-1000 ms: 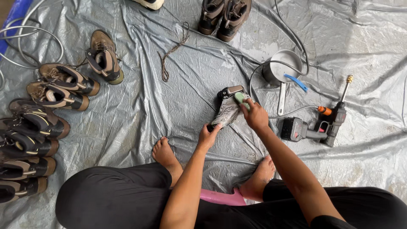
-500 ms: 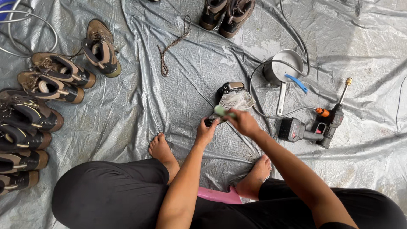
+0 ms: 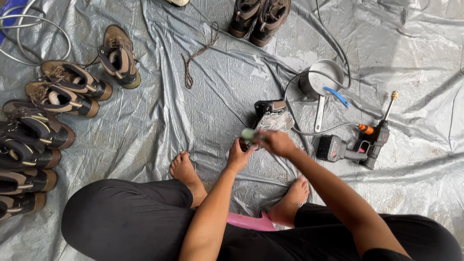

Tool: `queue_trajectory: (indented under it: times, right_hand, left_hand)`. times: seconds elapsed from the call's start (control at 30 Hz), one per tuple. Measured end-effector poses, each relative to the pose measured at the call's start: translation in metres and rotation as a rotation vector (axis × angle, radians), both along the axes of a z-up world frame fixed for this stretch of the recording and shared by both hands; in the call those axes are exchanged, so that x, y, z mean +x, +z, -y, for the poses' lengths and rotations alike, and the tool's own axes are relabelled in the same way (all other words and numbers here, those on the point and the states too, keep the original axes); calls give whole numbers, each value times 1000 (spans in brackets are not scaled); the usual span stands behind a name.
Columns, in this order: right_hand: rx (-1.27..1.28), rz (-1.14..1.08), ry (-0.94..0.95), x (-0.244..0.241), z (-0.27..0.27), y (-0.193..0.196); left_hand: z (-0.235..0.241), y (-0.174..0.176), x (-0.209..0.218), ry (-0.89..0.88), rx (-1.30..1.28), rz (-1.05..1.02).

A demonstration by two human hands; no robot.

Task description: The person scrubs a hiking boot with a green brush and soapy water. They repeatedly dip the brush into a metal pot to reload soap and scrub different parts of the shoe, including the toe, sides, and heel.

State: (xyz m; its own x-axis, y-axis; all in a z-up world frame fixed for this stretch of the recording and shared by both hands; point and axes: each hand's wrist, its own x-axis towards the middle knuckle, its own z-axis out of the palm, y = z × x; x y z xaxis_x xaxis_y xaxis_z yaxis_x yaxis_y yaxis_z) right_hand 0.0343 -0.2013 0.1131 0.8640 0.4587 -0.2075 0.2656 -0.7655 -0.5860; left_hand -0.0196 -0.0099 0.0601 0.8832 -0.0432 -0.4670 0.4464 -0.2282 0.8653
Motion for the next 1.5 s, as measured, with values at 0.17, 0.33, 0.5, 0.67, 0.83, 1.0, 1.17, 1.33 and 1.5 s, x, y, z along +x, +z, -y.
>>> queue_trajectory:
  times: [0.17, 0.33, 0.5, 0.67, 0.83, 1.0, 1.17, 1.33, 1.5]
  right_hand:
    - [-199, 116, -150, 14, 11, -3]
    - [33, -99, -51, -6, -8, 7]
    - [-393, 227, -182, 8, 34, 7]
    - [32, 114, -27, -7, 2, -10]
    - [-300, 366, -112, 8, 32, 6]
    - [53, 49, 2, -23, -12, 4]
    - [-220, 219, -169, 8, 31, -13]
    - [-18, 83, -149, -10, -17, -15]
    - [-272, 146, -285, 25, 32, -16]
  left_hand:
    - [-1, 39, 11, -2, 42, 6]
    - [6, -19, 1, -48, 147, -42]
    - [12, 3, 9, -18, 127, 35]
    - [7, 16, 17, -38, 73, 55]
    - [0, 17, 6, -48, 49, -55]
    - [11, -63, 3, -45, 126, -72]
    - [8, 1, 9, 17, 77, -28]
    - [9, -12, 14, 83, 54, -50]
    - [-1, 1, 5, 103, 19, -138]
